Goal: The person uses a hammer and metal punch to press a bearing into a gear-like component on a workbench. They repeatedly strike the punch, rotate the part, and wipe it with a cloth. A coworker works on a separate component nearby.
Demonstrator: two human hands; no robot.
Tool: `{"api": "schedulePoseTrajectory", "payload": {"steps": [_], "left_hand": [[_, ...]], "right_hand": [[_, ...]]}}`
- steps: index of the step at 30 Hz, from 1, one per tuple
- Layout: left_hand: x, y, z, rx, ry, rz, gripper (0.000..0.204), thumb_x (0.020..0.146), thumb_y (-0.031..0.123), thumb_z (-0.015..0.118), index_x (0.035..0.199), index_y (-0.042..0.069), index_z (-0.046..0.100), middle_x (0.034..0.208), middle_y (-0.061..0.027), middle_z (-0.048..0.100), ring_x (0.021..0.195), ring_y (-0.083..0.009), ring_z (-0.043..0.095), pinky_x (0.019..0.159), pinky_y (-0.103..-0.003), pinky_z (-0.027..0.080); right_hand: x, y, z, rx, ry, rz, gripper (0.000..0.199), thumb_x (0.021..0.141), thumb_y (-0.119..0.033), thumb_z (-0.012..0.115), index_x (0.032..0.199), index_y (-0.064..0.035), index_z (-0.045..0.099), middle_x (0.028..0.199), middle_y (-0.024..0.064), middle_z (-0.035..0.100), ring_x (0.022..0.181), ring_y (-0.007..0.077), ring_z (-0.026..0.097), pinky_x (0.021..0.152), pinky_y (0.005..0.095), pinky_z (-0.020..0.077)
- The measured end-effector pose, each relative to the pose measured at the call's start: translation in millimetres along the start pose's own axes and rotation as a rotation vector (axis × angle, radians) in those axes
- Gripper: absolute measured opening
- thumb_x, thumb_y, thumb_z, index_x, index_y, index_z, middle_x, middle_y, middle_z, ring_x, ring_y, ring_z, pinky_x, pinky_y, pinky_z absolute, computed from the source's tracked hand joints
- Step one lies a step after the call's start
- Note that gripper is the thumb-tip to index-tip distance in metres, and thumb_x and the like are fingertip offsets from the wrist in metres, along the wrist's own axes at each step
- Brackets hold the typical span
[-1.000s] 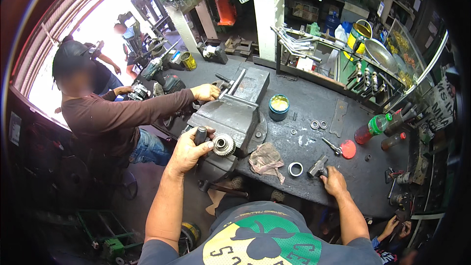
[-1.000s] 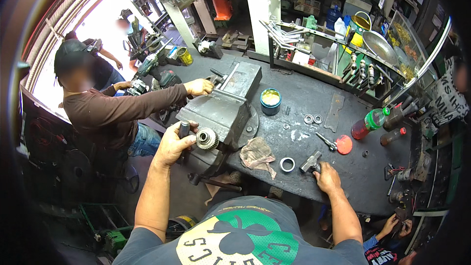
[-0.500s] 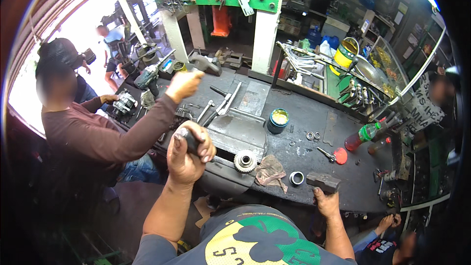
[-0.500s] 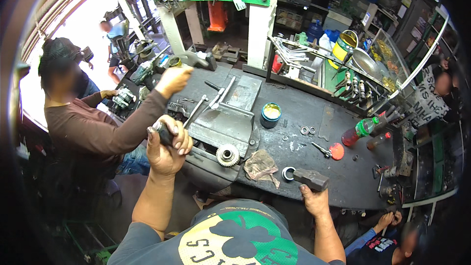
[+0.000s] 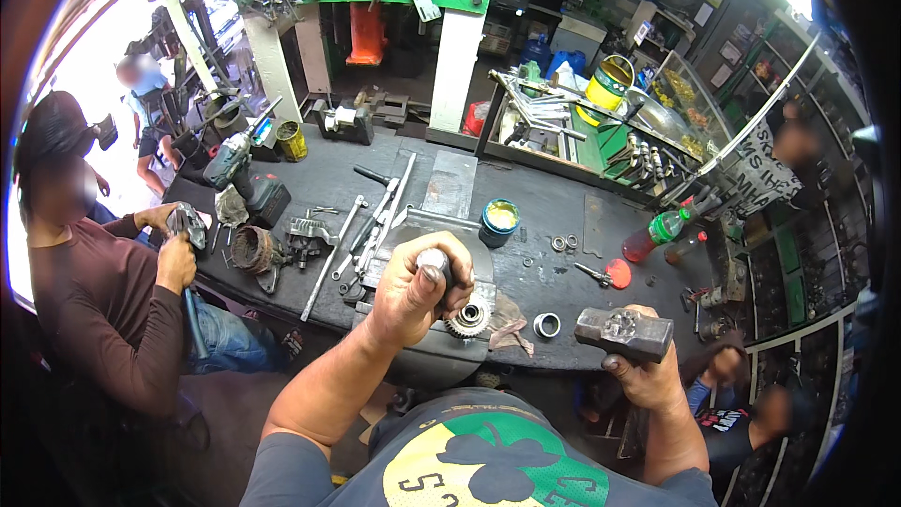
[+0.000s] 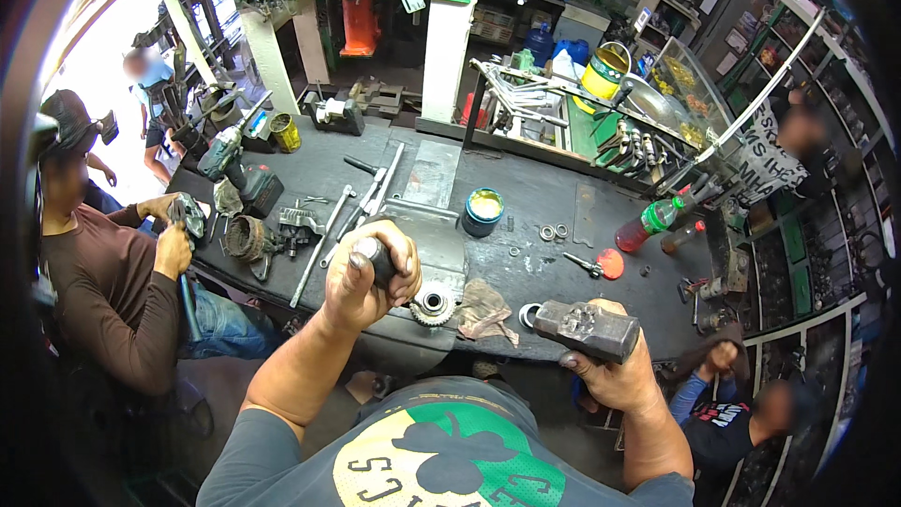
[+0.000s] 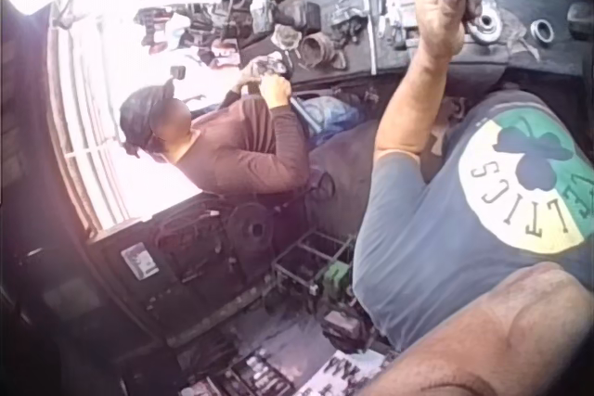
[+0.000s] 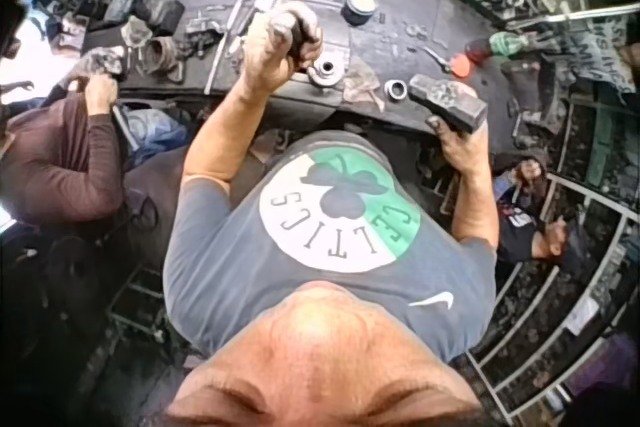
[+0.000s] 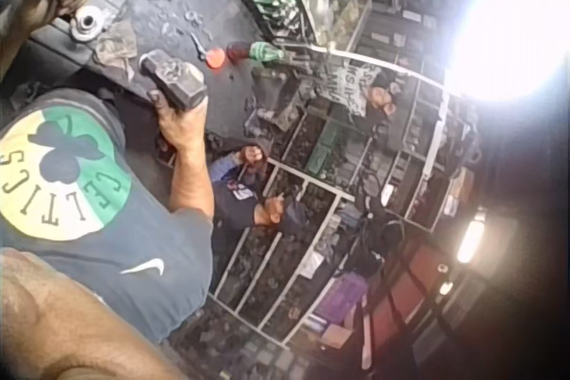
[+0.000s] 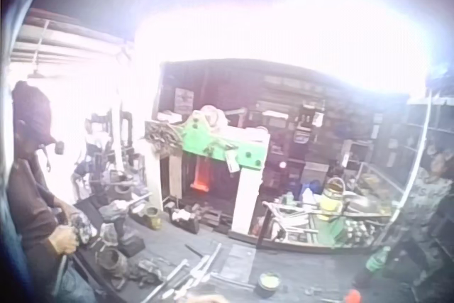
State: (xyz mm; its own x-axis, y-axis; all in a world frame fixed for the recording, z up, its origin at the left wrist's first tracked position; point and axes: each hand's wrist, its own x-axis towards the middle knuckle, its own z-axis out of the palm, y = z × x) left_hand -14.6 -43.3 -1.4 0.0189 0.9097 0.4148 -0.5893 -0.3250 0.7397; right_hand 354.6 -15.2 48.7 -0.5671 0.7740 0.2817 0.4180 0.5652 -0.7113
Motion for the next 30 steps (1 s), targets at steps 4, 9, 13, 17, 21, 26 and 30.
{"api": "schedulePoseTrajectory", "payload": {"steps": [4,9,13,17,21,26,30], "left_hand": [[-7,-4,-4,0.055,-0.022,-0.009,0.073,0.097,0.07,0.08,0.104,-0.001,0.065,0.08,-0.003,0.06,0.065,-0.0072,0.052,0.056,-0.024,0.042],[-12,-9,-3,0.065,-0.006,0.021,0.056,0.103,0.053,0.079,0.117,0.002,0.061,0.09,-0.0049,0.059,0.076,-0.0101,0.052,0.067,-0.026,0.045],[-20,-9,3,0.132,-0.011,0.026,0.044,0.104,0.036,0.078,0.128,0.006,0.057,0.1,-0.007,0.057,0.088,-0.0144,0.053,0.078,-0.03,0.047],[-26,-13,12,0.239,0.099,0.127,0.041,0.108,0.026,0.078,0.132,0.008,0.051,0.102,-0.0093,0.064,0.092,-0.0187,0.063,0.085,-0.035,0.056],[-31,-20,0,0.237,0.176,0.243,0.039,0.112,0.026,0.073,0.138,0.007,0.049,0.099,-0.006,0.065,0.089,-0.0129,0.061,0.084,-0.033,0.057],[-33,-10,14,0.028,0.152,0.18,0.062,0.113,0.062,0.058,0.138,0.005,0.052,0.1,-0.0083,0.058,0.092,-0.0159,0.055,0.086,-0.034,0.05],[-29,-3,23,0.107,0.098,0.111,0.071,0.11,0.071,0.055,0.134,0.004,0.054,0.101,-0.01,0.058,0.092,-0.0186,0.054,0.086,-0.035,0.048]], "right_hand": [[12,-10,-5,-0.102,-0.036,-0.097,0.052,0.085,-0.028,0.099,0.125,-0.0047,0.077,0.125,0.0167,0.073,0.11,0.037,0.072,0.095,0.0456,0.0586],[31,-28,-2,-0.055,-0.127,-0.076,0.049,0.084,-0.022,0.099,0.124,-0.006,0.078,0.124,0.0161,0.075,0.113,0.0352,0.074,0.096,0.0446,0.0601],[50,-41,-10,-0.12,-0.296,-0.159,0.049,0.08,-0.016,0.098,0.124,-0.0083,0.079,0.123,0.0151,0.075,0.114,0.0341,0.075,0.098,0.0434,0.0611],[73,-54,-17,-0.167,-0.389,-0.256,0.048,0.079,-0.015,0.098,0.123,-0.0085,0.08,0.126,0.0131,0.074,0.111,0.0331,0.076,0.097,0.041,0.0613],[84,-68,-18,-0.178,-0.455,-0.238,0.048,0.079,-0.014,0.098,0.123,-0.0075,0.079,0.128,0.0117,0.072,0.109,0.0315,0.076,0.097,0.0397,0.0609],[85,-68,-16,-0.165,-0.484,-0.241,0.05,0.079,-0.015,0.1,0.123,-0.0071,0.078,0.127,0.0111,0.071,0.109,0.0307,0.076,0.097,0.0388,0.0604],[86,-68,-16,-0.205,-0.487,-0.323,0.051,0.078,-0.019,0.101,0.123,-0.0072,0.078,0.128,0.0106,0.071,0.109,0.0306,0.076,0.096,0.0385,0.0606]]}}
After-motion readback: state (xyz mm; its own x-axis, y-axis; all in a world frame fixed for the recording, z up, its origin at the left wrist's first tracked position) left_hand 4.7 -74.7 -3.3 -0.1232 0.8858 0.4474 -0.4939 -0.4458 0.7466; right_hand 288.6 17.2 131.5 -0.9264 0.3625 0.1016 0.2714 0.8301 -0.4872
